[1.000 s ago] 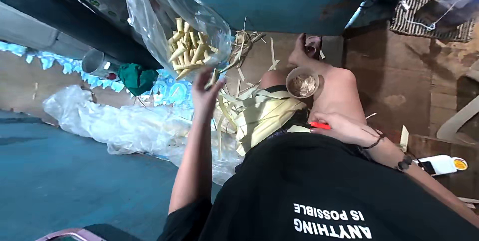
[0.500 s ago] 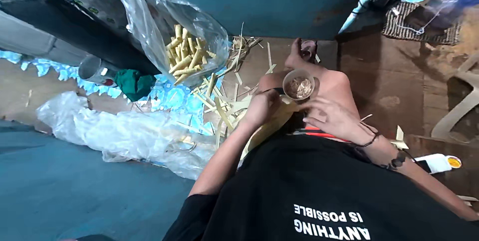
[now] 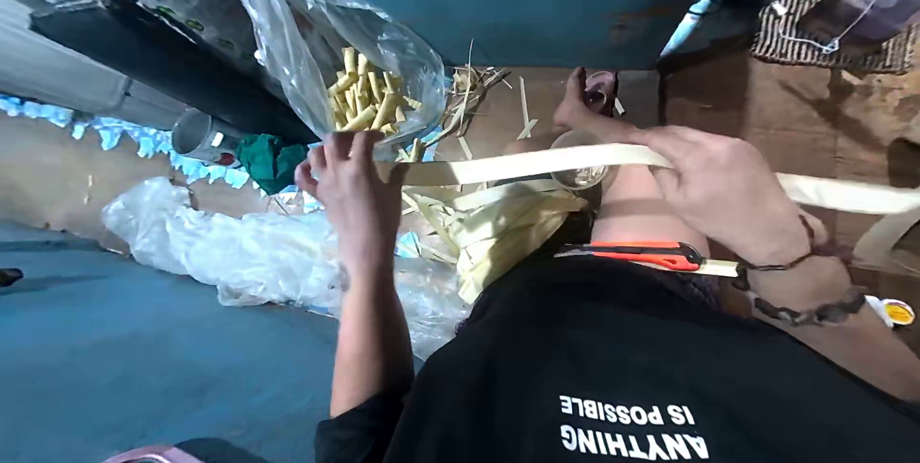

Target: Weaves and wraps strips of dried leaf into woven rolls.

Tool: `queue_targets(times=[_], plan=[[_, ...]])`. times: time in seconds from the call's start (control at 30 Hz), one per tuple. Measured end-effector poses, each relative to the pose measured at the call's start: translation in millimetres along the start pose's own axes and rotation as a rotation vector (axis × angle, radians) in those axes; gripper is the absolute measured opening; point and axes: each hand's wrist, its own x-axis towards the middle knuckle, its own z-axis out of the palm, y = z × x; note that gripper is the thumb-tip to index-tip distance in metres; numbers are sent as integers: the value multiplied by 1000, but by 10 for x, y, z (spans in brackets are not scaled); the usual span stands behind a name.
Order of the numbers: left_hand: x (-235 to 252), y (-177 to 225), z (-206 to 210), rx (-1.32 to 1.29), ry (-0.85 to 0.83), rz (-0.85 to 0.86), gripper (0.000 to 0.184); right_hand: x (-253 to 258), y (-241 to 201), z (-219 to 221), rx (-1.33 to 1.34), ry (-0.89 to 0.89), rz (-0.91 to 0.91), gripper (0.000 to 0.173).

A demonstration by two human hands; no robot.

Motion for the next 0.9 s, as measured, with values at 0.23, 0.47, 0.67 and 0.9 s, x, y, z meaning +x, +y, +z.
queue_targets(times=[0.23, 0.47, 0.67, 0.9], plan=[[-432, 676, 1108, -278, -169, 513, 17, 9, -253, 280, -45, -162, -58, 28], [-406, 858, 901, -761, -200, 429, 11, 42, -279, 268, 393, 175, -113, 10], [-434, 926, 642, -1327, -279, 228, 12, 159, -477, 334, 976, 470, -217, 28], [-514, 965, 596, -1495, -204, 120, 15, 177, -567, 322, 1125, 435, -213, 54]])
